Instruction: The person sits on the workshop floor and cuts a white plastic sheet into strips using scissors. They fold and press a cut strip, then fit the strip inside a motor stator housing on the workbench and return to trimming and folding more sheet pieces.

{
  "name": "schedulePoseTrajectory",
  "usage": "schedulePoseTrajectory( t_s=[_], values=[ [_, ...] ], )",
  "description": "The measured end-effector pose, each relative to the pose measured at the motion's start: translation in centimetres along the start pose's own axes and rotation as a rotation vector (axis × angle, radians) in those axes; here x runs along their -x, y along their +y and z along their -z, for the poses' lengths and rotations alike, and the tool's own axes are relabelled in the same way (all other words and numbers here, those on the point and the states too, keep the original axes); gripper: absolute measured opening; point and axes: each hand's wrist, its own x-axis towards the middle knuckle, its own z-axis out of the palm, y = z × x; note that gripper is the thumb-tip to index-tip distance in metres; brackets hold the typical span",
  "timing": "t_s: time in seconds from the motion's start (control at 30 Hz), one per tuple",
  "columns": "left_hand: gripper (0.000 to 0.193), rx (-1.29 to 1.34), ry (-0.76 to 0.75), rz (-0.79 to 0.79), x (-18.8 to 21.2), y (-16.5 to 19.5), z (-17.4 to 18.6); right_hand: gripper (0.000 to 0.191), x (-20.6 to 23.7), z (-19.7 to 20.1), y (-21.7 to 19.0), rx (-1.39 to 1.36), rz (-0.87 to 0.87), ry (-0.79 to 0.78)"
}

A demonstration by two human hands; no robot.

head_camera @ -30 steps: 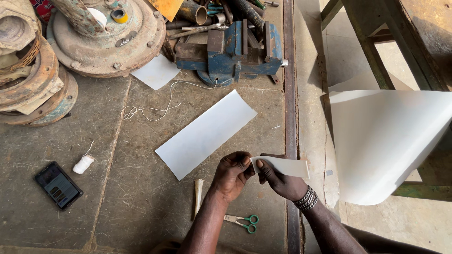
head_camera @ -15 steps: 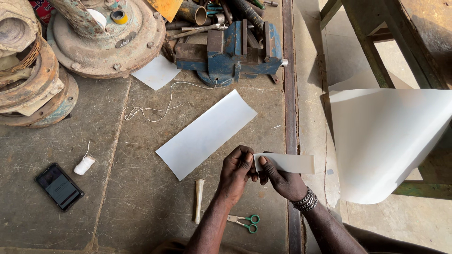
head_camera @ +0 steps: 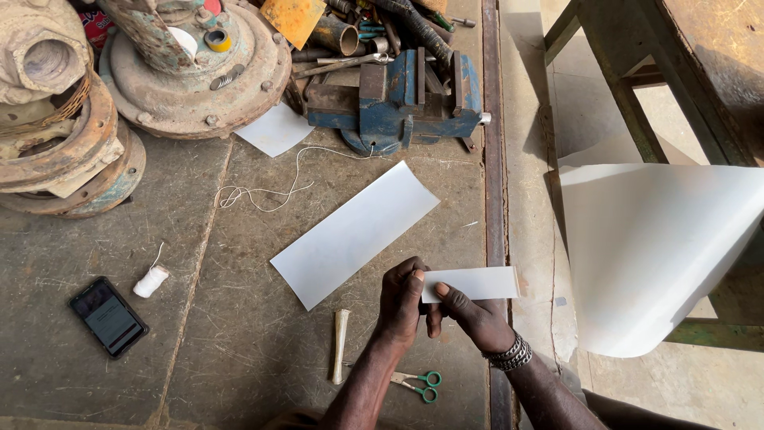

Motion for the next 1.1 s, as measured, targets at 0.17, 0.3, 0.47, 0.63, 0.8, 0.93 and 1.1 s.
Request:
schedulePoseTrajectory(
  t_s=[0.17, 0.3, 0.47, 0.63, 0.8, 0.93, 1.1],
  values=[
    [0.046, -0.060, -0.037, 0.123, 0.4, 0.9, -0.1, 0.034, -0.5, 0.4, 0.3, -0.125, -0.014, 0.029],
    [0.045, -0.068, -0.077, 0.123, 0.0, 0.8, -0.2, 0.036, -0.5, 1.0, 0.0, -0.014, 0.018, -0.003],
    [0.046, -0.150, -0.122, 0.008, -0.2, 0.1, 0.7, 0.034, 0.0, 0.7, -0.3, 0.221, 0.041, -0.044],
    [0.040, -0.256, 0.041, 0.068, 0.0, -0.4, 0.4, 0.031, -0.5, 0.6, -0.2, 0.345, 0.028, 0.003],
    [0.040, -0.206, -0.029, 0.109, 0.0, 0.2, 0.0, 0.035, -0.9, 1.2, -0.1, 0.106, -0.027, 0.122],
    [0.047, -0.264, -0.121, 0.001, 0.1, 0.4, 0.2, 0.033, -0.4, 1.0, -0.4, 0.065, -0.098, 0.135],
    [0.045, -0.173, -0.020, -0.035, 0.1, -0.6, -0.6, 0.029, -0.4, 0.1, -0.8, 0.311, 0.017, 0.120]
  ],
)
